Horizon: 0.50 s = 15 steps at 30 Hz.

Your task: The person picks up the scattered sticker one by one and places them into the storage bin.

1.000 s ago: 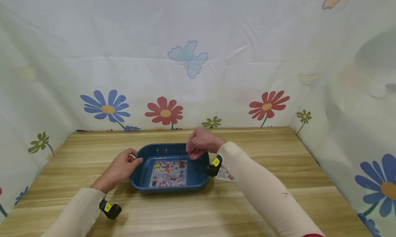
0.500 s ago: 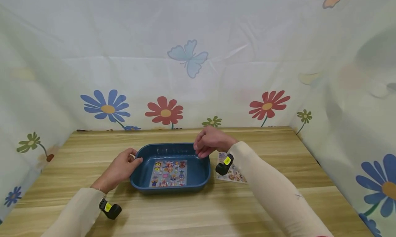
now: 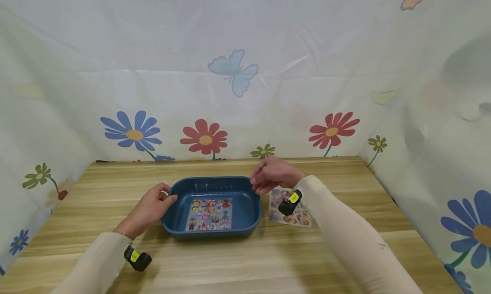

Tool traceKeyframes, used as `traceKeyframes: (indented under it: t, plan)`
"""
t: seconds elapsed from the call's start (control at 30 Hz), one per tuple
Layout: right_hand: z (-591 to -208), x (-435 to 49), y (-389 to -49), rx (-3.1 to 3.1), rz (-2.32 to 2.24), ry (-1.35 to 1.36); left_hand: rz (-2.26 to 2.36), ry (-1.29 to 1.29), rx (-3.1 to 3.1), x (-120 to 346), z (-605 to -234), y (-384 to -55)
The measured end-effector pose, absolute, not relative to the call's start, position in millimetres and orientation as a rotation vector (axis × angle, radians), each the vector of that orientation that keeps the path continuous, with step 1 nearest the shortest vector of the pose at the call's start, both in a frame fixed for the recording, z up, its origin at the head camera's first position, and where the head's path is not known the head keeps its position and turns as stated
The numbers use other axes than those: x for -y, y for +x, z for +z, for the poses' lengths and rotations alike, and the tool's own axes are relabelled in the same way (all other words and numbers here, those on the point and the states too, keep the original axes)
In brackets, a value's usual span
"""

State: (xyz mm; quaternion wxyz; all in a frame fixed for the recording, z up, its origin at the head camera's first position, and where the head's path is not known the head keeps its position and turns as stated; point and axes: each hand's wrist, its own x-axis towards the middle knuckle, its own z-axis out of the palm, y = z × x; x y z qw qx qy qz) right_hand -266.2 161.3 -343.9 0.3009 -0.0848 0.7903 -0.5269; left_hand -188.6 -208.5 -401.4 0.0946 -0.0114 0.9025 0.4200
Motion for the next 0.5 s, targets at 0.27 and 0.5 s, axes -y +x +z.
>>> traceKeyframes:
  t: [0.27, 0.5]
  plan:
    - [-351, -178, -264, -2.087, -1.427, -0.183, 1.272, -0.039, -2.662, 209, -402, -186]
    - [-358, -200, -263, -2.116, -1.421, -0.15, 1.284, -0.036, -2.673, 207, -402, -188]
